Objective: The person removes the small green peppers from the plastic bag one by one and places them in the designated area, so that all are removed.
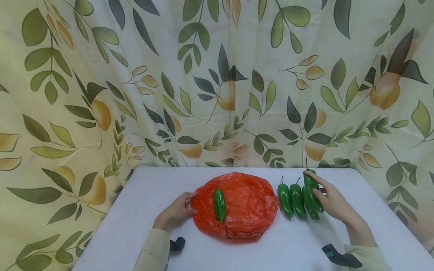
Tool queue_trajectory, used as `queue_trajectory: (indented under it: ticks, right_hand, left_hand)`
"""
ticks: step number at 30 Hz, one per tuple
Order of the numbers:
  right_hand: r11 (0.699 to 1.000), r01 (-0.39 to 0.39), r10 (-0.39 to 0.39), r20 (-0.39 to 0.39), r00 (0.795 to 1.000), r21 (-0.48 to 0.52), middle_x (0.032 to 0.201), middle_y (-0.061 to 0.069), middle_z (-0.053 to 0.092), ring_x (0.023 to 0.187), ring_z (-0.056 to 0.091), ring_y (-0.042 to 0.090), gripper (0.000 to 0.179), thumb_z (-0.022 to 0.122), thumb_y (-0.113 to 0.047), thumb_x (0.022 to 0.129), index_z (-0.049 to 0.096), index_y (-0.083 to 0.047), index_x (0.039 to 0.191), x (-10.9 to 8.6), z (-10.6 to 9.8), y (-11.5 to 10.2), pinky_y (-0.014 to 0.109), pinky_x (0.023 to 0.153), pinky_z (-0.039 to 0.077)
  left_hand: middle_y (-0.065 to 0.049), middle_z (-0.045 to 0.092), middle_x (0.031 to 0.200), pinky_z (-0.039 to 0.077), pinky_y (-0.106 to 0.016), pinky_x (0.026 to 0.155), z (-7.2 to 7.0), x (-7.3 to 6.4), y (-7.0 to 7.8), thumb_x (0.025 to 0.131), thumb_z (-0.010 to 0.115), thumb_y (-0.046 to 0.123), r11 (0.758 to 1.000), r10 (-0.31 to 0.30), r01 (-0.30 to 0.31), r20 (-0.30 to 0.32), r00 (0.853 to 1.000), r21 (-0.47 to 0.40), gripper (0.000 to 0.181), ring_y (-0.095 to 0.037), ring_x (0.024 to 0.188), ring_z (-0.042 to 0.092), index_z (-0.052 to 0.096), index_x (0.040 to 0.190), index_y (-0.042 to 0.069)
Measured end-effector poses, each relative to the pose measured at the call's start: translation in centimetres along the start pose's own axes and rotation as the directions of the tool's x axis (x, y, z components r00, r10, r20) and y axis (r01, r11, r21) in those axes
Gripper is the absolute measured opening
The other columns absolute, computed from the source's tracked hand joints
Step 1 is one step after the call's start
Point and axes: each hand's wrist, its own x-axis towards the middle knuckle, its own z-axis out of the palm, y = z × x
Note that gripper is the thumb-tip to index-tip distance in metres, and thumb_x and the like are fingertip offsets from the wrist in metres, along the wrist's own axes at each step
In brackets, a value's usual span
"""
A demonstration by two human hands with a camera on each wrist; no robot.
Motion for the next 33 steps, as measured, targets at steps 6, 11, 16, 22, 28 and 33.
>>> queue_trajectory:
  ticks: [6,11,16,22,28,33]
  right_hand:
    - [0.997,-0.074,0.074,0.003,0.997,-0.031,0.156,0.043,0.022,0.125,0.040,0.072,0.063,0.038,0.003,0.100,0.023,-0.007,0.160,0.1,-0.2,1.3,0.068,0.086,0.055]
    - [0.993,-0.117,0.117,0.000,0.993,-0.019,0.154,0.044,0.022,0.123,0.045,0.069,0.062,0.036,0.002,0.100,0.023,-0.005,0.160,0.2,-0.3,2.3,0.051,0.077,0.061]
    - [0.988,-0.150,0.149,-0.006,0.989,-0.030,0.151,0.045,0.025,0.116,0.051,0.064,0.060,0.036,0.001,0.099,0.023,-0.002,0.158,0.4,-0.4,3.4,0.039,0.071,0.058]
    - [0.981,-0.187,0.187,0.006,0.982,-0.045,0.147,0.044,0.029,0.110,0.051,0.053,0.059,0.037,0.001,0.099,0.026,0.001,0.156,0.5,-0.2,4.6,0.040,0.073,0.054]
    - [0.980,-0.194,0.196,0.029,0.980,-0.045,0.149,0.046,0.024,0.118,0.046,0.058,0.058,0.038,0.003,0.098,0.026,0.004,0.155,0.4,0.2,5.4,0.056,0.085,0.055]
    - [0.977,-0.208,0.211,0.049,0.976,-0.056,0.151,0.047,0.019,0.129,0.033,0.068,0.060,0.038,0.003,0.098,0.023,0.004,0.156,0.5,0.4,6.1,0.076,0.099,0.041]
  left_hand:
    - [-0.005,0.051,0.148,0.039,-0.069,0.110,0.1,0.1,-0.2,0.085,0.078,0.019,1.000,-0.012,0.012,0.002,1.000,0.000,0.062,-0.035,0.137,0.044,0.054,0.142,0.028]
    - [-0.006,0.050,0.149,0.039,-0.069,0.110,0.2,0.2,-0.4,0.084,0.079,0.018,1.000,-0.010,0.010,0.003,1.000,0.000,0.064,-0.039,0.139,0.042,0.054,0.143,0.027]
    - [-0.007,0.051,0.147,0.038,-0.068,0.111,0.2,0.3,-0.4,0.084,0.078,0.017,1.000,0.008,-0.008,0.005,1.000,0.000,0.063,-0.037,0.138,0.043,0.055,0.143,0.025]
    - [-0.006,0.052,0.145,0.039,-0.067,0.111,0.1,0.2,-0.3,0.085,0.078,0.016,1.000,0.019,-0.019,0.002,1.000,0.014,0.063,-0.036,0.136,0.044,0.055,0.143,0.025]
    - [-0.005,0.051,0.146,0.039,-0.067,0.111,0.2,0.3,-0.4,0.085,0.078,0.017,1.000,0.024,-0.024,0.007,1.000,0.018,0.064,-0.037,0.138,0.044,0.054,0.144,0.025]
    - [-0.005,0.052,0.145,0.039,-0.067,0.111,0.0,0.3,-0.2,0.085,0.078,0.018,0.999,0.027,-0.028,0.007,1.000,0.029,0.064,-0.034,0.135,0.045,0.054,0.144,0.025]
